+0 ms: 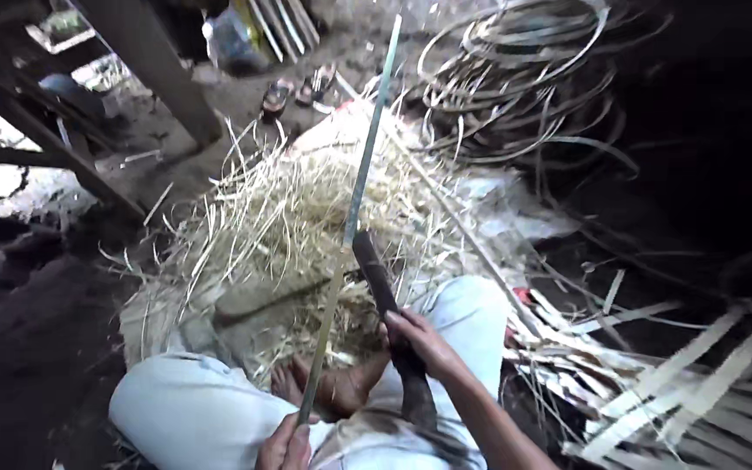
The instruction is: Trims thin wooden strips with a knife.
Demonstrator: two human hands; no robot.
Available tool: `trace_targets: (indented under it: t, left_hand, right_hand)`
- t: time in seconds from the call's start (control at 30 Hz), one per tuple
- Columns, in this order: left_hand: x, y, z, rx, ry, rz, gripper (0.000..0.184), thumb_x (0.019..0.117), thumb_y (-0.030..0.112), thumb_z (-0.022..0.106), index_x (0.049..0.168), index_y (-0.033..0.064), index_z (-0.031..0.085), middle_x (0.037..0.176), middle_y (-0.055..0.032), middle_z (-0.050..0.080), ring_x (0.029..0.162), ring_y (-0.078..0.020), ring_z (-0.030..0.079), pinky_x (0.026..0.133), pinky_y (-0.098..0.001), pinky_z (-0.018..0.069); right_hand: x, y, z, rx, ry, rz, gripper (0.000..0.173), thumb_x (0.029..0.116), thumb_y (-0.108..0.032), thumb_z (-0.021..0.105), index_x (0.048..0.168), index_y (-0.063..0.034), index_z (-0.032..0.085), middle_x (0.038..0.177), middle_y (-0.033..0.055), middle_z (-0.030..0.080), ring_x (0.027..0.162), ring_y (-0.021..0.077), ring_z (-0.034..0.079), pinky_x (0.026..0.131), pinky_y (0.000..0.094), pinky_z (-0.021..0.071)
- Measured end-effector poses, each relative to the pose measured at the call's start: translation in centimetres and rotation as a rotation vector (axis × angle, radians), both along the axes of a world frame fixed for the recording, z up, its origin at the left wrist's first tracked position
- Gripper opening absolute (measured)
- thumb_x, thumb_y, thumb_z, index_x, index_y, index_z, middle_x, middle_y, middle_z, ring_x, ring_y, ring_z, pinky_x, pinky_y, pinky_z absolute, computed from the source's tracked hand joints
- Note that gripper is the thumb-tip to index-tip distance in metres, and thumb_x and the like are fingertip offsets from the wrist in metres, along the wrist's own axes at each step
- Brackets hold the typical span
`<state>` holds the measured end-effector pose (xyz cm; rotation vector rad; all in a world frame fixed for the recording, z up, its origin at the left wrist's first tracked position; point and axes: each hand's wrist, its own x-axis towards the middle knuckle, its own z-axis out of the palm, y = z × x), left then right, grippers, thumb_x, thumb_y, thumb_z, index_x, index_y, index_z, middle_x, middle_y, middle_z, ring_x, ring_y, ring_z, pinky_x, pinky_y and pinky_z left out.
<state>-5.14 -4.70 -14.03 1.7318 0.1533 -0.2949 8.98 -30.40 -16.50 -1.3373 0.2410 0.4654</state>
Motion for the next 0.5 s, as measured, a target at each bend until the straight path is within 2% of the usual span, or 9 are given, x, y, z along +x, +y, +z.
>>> trace_targets:
  t: [0.1, 0.13, 0.23, 0.3, 0.37, 0.43, 0.5]
  left_hand:
    - [-1.7, -0.1, -1.4, 0.01, 0.034, 0.018, 0.033, 0.1059, 0.013, 0.041, 0.12, -0.0072, 0.062, 0.062, 0.0134, 0.048, 0.052, 0.0088, 0.04, 0.051, -0.011, 0.0365]
    - [-2.1, -0.2, -1.5, 0.023, 0.046, 0.014, 0.033, 0.1059, 0.014, 0.041, 0.12, -0.0078, 0.063, 0.063, 0.0127, 0.048, 0.053, 0.0088, 0.04, 0.051, -0.011, 0.0366]
    - [-2.9, 0.1, -1.9, 0.042, 0.065, -0.01, 0.034, 0.1066, 0.016, 0.043, 0.119, -0.0083, 0.063, 0.064, 0.011, 0.051, 0.055, 0.0086, 0.043, 0.053, -0.0108, 0.0383]
    - [-2.2, 0.7, -1.7, 0.008, 0.099, -0.051, 0.036, 0.1062, 0.019, 0.046, 0.123, -0.0083, 0.061, 0.068, 0.0103, 0.058, 0.058, 0.0063, 0.052, 0.057, -0.013, 0.0464]
    - [-0.1, 0.7, -0.8, -0.058, 0.175, -0.127, 0.043, 0.1064, 0.023, 0.047, 0.135, -0.0087, 0.052, 0.076, 0.0076, 0.064, 0.065, 0.002, 0.058, 0.064, -0.0178, 0.0525]
    - [2.4, -0.3, 0.1, -0.188, 0.254, -0.147, 0.039, 0.1078, 0.023, 0.043, 0.136, -0.002, 0.051, 0.074, 0.0096, 0.06, 0.059, 0.0022, 0.055, 0.057, -0.016, 0.0499]
    - [4.4, -1.9, 0.7, -0.228, 0.292, -0.092, 0.033, 0.1089, 0.023, 0.038, 0.126, 0.002, 0.057, 0.067, 0.0115, 0.05, 0.05, 0.0034, 0.045, 0.048, -0.0139, 0.0418]
  right_hand:
    - [2.1, 2.1, 0.5, 0.049, 0.014, 0.106, 0.03, 0.1072, -0.023, 0.043, 0.125, -0.0023, 0.054, 0.092, 0.0004, 0.067, 0.071, 0.0079, 0.065, 0.068, 0.0262, 0.0588]
    - [2.6, 3.0, 0.3, 0.056, 0.011, 0.122, 0.029, 0.1068, -0.022, 0.045, 0.125, -0.0023, 0.055, 0.092, 0.0016, 0.067, 0.072, 0.0088, 0.066, 0.068, 0.0266, 0.0592]
    - [3.4, 5.2, 0.0, 0.078, -0.023, 0.11, 0.019, 0.104, -0.016, 0.055, 0.117, -0.0036, 0.06, 0.079, 0.0014, 0.067, 0.064, 0.0084, 0.065, 0.063, 0.0248, 0.0582]
    - [3.4, 5.8, 0.1, 0.109, -0.035, 0.12, 0.015, 0.102, -0.011, 0.057, 0.114, -0.0021, 0.061, 0.077, 0.0026, 0.067, 0.061, 0.0088, 0.064, 0.06, 0.0244, 0.0581]
    - [2.9, 6.0, 0.3, 0.161, -0.026, 0.156, 0.015, 0.1003, -0.008, 0.058, 0.114, -0.0014, 0.062, 0.079, 0.004, 0.068, 0.061, 0.0097, 0.066, 0.059, 0.0245, 0.0596]
    - [2.4, 6.4, 0.5, 0.213, -0.017, 0.182, 0.018, 0.0991, -0.008, 0.06, 0.116, -0.001, 0.062, 0.08, 0.0054, 0.069, 0.062, 0.0108, 0.067, 0.06, 0.0251, 0.0604]
    - [2.3, 6.3, 0.4, 0.24, 0.0, 0.16, 0.019, 0.0996, -0.012, 0.06, 0.115, -0.0017, 0.063, 0.079, 0.0046, 0.068, 0.062, 0.011, 0.066, 0.06, 0.0258, 0.0601]
